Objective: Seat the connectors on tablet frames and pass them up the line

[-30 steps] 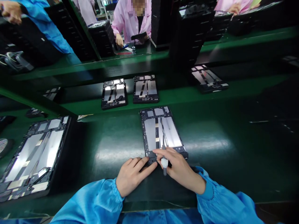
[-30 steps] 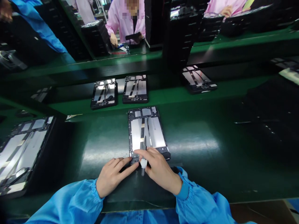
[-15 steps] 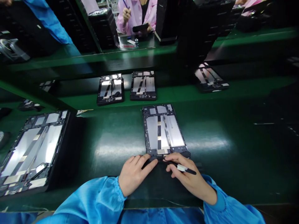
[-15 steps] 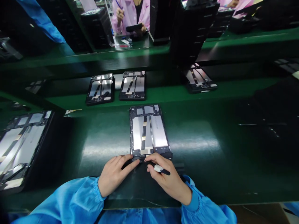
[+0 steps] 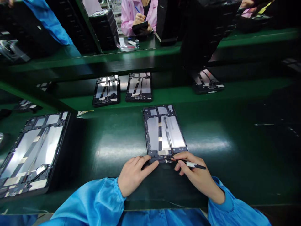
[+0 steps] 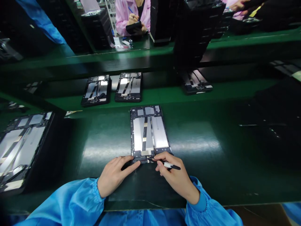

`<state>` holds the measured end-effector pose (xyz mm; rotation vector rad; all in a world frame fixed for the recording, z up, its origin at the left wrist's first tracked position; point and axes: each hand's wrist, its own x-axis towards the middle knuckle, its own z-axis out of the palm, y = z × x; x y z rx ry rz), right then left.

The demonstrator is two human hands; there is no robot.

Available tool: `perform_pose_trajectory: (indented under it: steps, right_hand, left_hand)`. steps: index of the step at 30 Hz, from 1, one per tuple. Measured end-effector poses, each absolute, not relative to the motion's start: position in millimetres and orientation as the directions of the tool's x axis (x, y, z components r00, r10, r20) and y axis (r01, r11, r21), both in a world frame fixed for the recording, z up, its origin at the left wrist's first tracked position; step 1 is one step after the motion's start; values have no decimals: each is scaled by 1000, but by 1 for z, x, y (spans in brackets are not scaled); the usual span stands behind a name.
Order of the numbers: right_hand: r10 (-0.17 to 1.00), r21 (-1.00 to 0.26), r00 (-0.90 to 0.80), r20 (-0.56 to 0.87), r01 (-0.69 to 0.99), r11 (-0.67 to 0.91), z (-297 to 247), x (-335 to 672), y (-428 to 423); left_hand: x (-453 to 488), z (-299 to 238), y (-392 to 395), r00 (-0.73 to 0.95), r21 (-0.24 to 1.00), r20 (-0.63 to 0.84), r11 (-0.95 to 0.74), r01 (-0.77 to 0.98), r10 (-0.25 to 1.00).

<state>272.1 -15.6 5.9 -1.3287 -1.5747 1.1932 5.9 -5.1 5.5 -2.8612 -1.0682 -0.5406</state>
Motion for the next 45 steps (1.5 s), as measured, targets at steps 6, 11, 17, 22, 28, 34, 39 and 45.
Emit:
perform_pose_trajectory:
  steps: [6, 11, 17, 22, 28, 34, 39, 45]
  right_hand:
    - [939, -967, -340, 55, 218, 135, 12, 261, -17]
    - [913, -947, -390, 120, 231, 223, 20, 254, -14]
    - [907, -961, -422, 11, 246, 126, 25, 252, -13]
    - [924, -973, -329, -195, 185, -139, 15, 255, -25]
    - [867, -924, -401, -295, 350, -153, 11, 249, -35]
    - [891, -898, -412, -193, 439, 9, 16, 235, -33]
    - [888, -944, -402, -224, 315, -95, 16, 237, -31]
    - [939, -977, -296, -174, 171, -127, 33, 255, 19]
  left_hand:
    - [2, 7, -3, 690, 143, 392, -781, 608, 609]
    - [5, 8, -1, 670, 173, 421, -779, 602, 611]
    - [3, 6, -1, 670, 178, 420, -779, 601, 613]
    - [-3, 7, -23, 736, 264, 401, -838, 477, 545]
    - [-4, 3, -46, 844, 241, 297, -890, 386, 447]
    - [-4, 0, -44, 845, 243, 287, -887, 392, 452]
    - [-3, 4, -44, 842, 251, 276, -880, 403, 464]
    - [-2, 10, -25, 765, 304, 375, -849, 432, 524]
